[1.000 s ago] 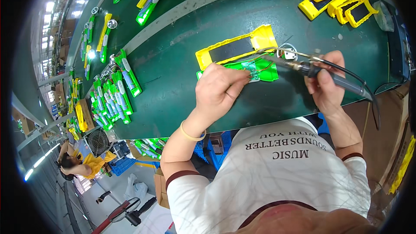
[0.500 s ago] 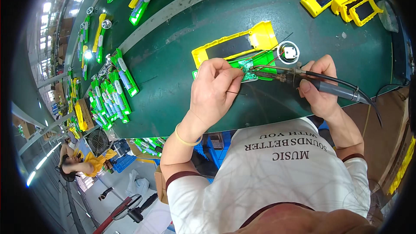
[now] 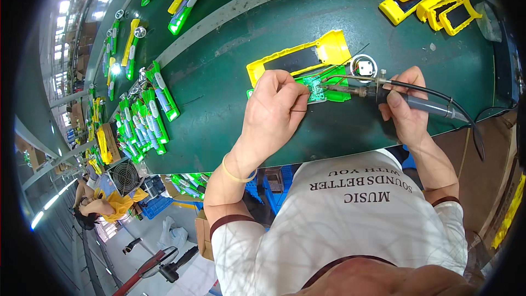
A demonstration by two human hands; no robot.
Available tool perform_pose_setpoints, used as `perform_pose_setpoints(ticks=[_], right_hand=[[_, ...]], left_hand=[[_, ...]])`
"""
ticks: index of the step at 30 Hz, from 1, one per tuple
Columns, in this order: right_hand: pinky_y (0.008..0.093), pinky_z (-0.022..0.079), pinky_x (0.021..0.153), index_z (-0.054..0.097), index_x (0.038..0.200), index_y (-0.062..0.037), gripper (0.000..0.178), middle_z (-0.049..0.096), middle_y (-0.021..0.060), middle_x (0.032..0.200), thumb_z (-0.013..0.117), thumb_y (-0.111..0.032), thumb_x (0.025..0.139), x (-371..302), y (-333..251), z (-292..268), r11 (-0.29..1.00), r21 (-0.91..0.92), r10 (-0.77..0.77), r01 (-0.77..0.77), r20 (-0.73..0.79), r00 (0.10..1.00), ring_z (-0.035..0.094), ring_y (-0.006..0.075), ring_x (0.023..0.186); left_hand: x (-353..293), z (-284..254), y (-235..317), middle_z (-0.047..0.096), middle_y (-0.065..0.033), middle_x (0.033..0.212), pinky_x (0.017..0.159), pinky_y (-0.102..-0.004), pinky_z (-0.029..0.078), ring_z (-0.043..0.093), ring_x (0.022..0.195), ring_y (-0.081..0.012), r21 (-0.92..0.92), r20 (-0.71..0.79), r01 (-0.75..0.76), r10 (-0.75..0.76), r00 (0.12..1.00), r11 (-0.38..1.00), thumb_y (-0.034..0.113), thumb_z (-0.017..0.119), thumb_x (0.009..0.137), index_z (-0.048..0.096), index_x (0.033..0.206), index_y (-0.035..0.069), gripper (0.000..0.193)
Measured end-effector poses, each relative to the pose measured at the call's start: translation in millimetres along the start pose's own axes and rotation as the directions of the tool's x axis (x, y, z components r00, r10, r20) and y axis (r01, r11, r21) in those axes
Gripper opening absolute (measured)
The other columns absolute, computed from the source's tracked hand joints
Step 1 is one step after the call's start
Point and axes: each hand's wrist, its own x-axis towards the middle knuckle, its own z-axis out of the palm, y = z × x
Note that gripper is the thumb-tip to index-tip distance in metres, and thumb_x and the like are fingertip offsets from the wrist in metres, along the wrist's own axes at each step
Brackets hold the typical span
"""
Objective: The person solders wire connections to circuit boards and components inside flashlight housings using a soldering iron, fits the plastic casing pieces together by hand, and places the assembled flashlights onto the conveyor belt.
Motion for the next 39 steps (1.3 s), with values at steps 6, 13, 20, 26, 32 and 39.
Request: perform_pose_setpoints(ticks=[6,13,20,26,32,39], right_hand=[[0.0192,0.038,0.048,0.035,0.088,-0.0060,0.027,0.049,0.0046,0.071,0.059,-0.017,0.084,-1,-2,2,0.998,0.026,-0.062,0.062,-0.013,0.998,0.044,0.0062,0.053],[0.0186,0.038,0.049,0.035,0.089,-0.0061,0.027,0.049,0.0046,0.071,0.059,-0.017,0.083,-3,-3,-4,0.998,0.002,-0.069,0.069,0.002,0.998,0.044,0.0058,0.054],[0.0201,0.037,0.050,0.035,0.093,-0.0061,0.031,0.049,0.0054,0.075,0.059,-0.021,0.083,2,-4,-5,0.994,0.070,-0.087,0.088,-0.011,0.996,0.044,0.0073,0.055],[0.0204,0.037,0.050,0.035,0.092,-0.0065,0.031,0.048,0.0056,0.074,0.060,-0.022,0.082,0,-4,-2,0.993,0.060,-0.100,0.100,0.000,0.995,0.043,0.0078,0.055],[0.0194,0.039,0.050,0.035,0.091,-0.0063,0.029,0.048,0.0054,0.076,0.061,-0.016,0.080,-4,-5,-4,0.997,0.065,-0.049,0.050,-0.015,0.999,0.044,0.0075,0.057],[0.0201,0.037,0.059,0.036,0.087,-0.0048,0.024,0.048,0.0044,0.078,0.058,-0.007,0.078,-1,0,-6,0.998,-0.055,-0.010,0.012,0.036,0.999,0.042,0.0059,0.065]], left_hand=[[4,-4,7,0.049,-0.0112,0.082,0.064,-0.0343,0.045,0.051,0.074,-0.0262,0.005,0.035,0.035,-0.035,0.999,0.999,-0.002,0.064,0.064,0.058,0.076,0.003,0.015],[-2,-16,8,0.049,-0.0108,0.086,0.068,-0.0354,0.044,0.050,0.079,-0.0268,-0.003,-0.092,0.038,-0.038,0.995,0.999,0.006,0.073,0.060,0.059,0.089,0.004,0.032],[-33,-35,20,0.047,-0.0031,0.057,0.045,-0.0308,0.040,0.047,0.050,-0.0206,0.032,-0.058,0.184,-0.182,0.982,0.982,0.007,0.073,0.064,0.056,0.071,0.006,0.019],[-8,-2,-2,0.050,-0.0032,0.071,0.054,-0.0283,0.039,0.047,0.063,-0.0179,-0.008,-0.177,-0.077,0.075,0.981,0.997,0.006,0.073,0.063,0.068,0.083,0.009,0.021],[-9,5,-9,0.049,-0.0032,0.070,0.055,-0.0292,0.040,0.047,0.063,-0.0188,0.010,-0.167,-0.092,0.092,0.982,0.996,0.004,0.073,0.060,0.065,0.078,0.008,0.020],[-7,6,-11,0.049,-0.0039,0.069,0.054,-0.0296,0.040,0.047,0.062,-0.0201,0.055,-0.161,-0.145,0.152,0.975,0.988,0.002,0.071,0.061,0.063,0.078,0.006,0.020]])
